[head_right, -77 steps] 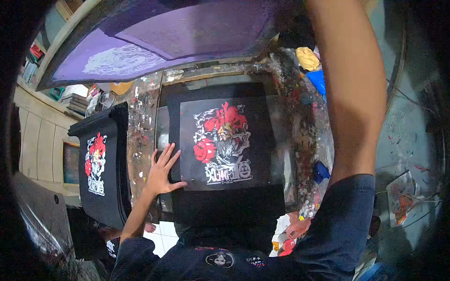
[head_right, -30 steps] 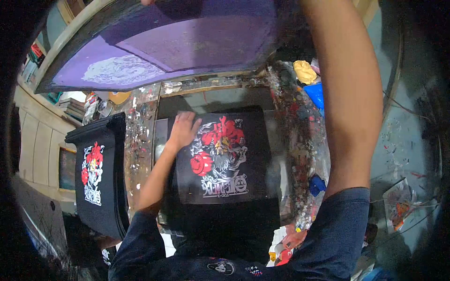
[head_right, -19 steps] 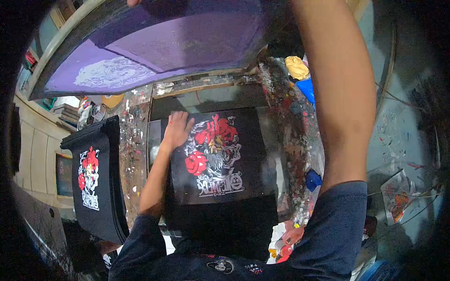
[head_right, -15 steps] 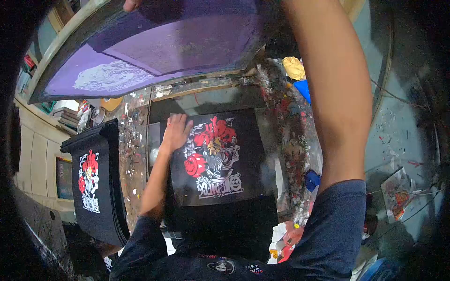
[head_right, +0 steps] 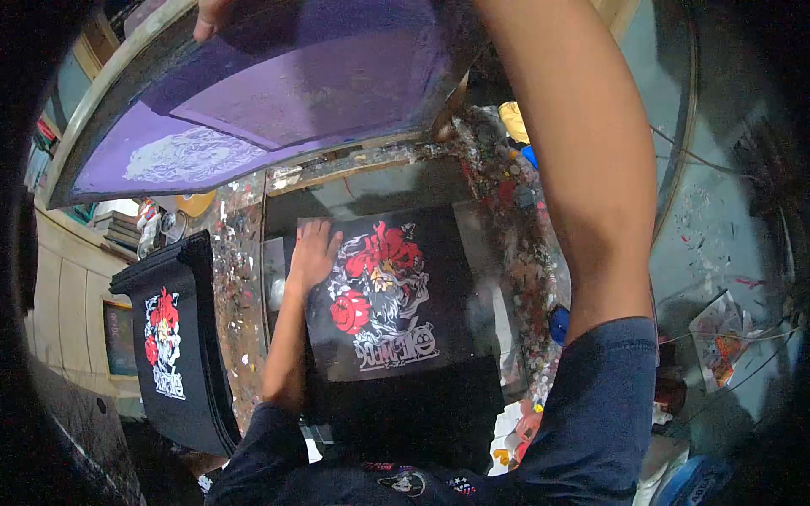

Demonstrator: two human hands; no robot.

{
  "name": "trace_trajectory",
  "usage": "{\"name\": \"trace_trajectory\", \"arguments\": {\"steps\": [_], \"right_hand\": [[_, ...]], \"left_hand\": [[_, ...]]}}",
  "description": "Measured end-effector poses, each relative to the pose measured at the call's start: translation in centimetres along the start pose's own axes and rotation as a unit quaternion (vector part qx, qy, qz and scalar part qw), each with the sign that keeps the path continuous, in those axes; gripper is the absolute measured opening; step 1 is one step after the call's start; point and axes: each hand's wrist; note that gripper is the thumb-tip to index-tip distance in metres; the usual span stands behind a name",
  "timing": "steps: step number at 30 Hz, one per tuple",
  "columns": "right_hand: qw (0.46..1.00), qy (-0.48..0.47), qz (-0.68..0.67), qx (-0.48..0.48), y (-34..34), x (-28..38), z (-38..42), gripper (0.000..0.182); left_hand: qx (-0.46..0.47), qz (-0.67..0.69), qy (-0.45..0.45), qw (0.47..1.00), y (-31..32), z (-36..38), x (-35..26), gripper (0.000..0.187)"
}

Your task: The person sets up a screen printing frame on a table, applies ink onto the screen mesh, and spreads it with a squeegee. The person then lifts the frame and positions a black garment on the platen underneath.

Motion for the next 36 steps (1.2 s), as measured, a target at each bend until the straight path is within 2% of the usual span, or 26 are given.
{"name": "trace_trajectory", "arguments": {"steps": [3, 7, 9, 10, 12, 15, 16, 18, 19, 21, 23, 25, 30, 36], "right_hand": [[0.996, 0.008, 0.051, -0.073, 1.4, 0.9, 1.5, 0.092], [0.996, 0.030, 0.059, -0.063, 1.5, 1.6, 2.0, 0.091], [0.996, -0.028, 0.059, -0.054, 1.3, 0.7, 1.8, 0.091], [0.993, -0.095, 0.059, -0.048, 0.9, -1.6, 1.1, 0.091], [0.983, -0.164, 0.065, -0.047, 0.5, -2.6, 0.6, 0.092], [0.984, -0.171, 0.051, -0.011, 0.2, -2.9, 0.5, 0.093], [0.984, -0.175, 0.033, 0.032, -0.6, -2.8, 0.7, 0.094], [0.994, -0.105, 0.024, 0.032, -0.2, -1.4, 1.4, 0.093], [0.999, -0.035, 0.036, -0.014, 0.8, 0.8, 2.0, 0.091], [0.996, 0.031, 0.060, -0.061, 1.2, 1.8, 2.2, 0.089], [0.995, 0.022, 0.074, -0.059, 1.2, 1.7, 2.0, 0.087], [0.996, 0.021, 0.066, -0.053, 1.2, 1.9, 2.1, 0.087], [0.989, -0.143, 0.024, -0.026, 0.5, -1.8, 1.9, 0.087], [0.987, -0.158, 0.015, -0.015, 0.9, -2.6, 0.1, 0.087]], "left_hand": [[0.016, 0.001, -0.013, 1.000, -0.1, 0.2, -0.1, 0.040], [0.045, -0.008, -0.031, 0.998, -0.6, 0.5, -0.6, 0.041], [0.043, -0.010, -0.032, 0.999, -0.5, 0.7, -0.8, 0.042], [0.078, -0.015, -0.035, 0.996, -0.7, 0.7, -0.7, 0.044], [0.144, -0.029, -0.039, 0.988, -1.3, 0.5, -0.3, 0.049], [-0.013, 0.010, 0.041, 0.999, -2.4, 2.5, -0.6, 0.064], [0.006, 0.003, 0.020, 1.000, -3.2, 4.0, -0.8, 0.069], [0.048, -0.013, -0.018, 0.999, -6.4, 8.3, -1.3, 0.078], [0.070, 0.001, -0.033, 0.997, -7.7, 10.4, -2.0, 0.082], [0.124, 0.021, -0.048, 0.991, -10.0, 14.1, -3.3, 0.089], [0.185, 0.034, -0.053, 0.981, -11.6, 16.3, -4.1, 0.097], [0.190, 0.030, -0.051, 0.980, -11.8, 16.4, -3.8, 0.100], [0.180, 0.017, -0.024, 0.983, -11.7, 15.3, -2.8, 0.103], [0.172, 0.016, -0.036, 0.984, -11.5, 14.7, -2.7, 0.102]]}}
Point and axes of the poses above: each hand's wrist, its own z-axis away from the middle knuckle, its own y-axis out of the palm, x = y × z, and after that the axes turned 10 degrees about z, right-handed
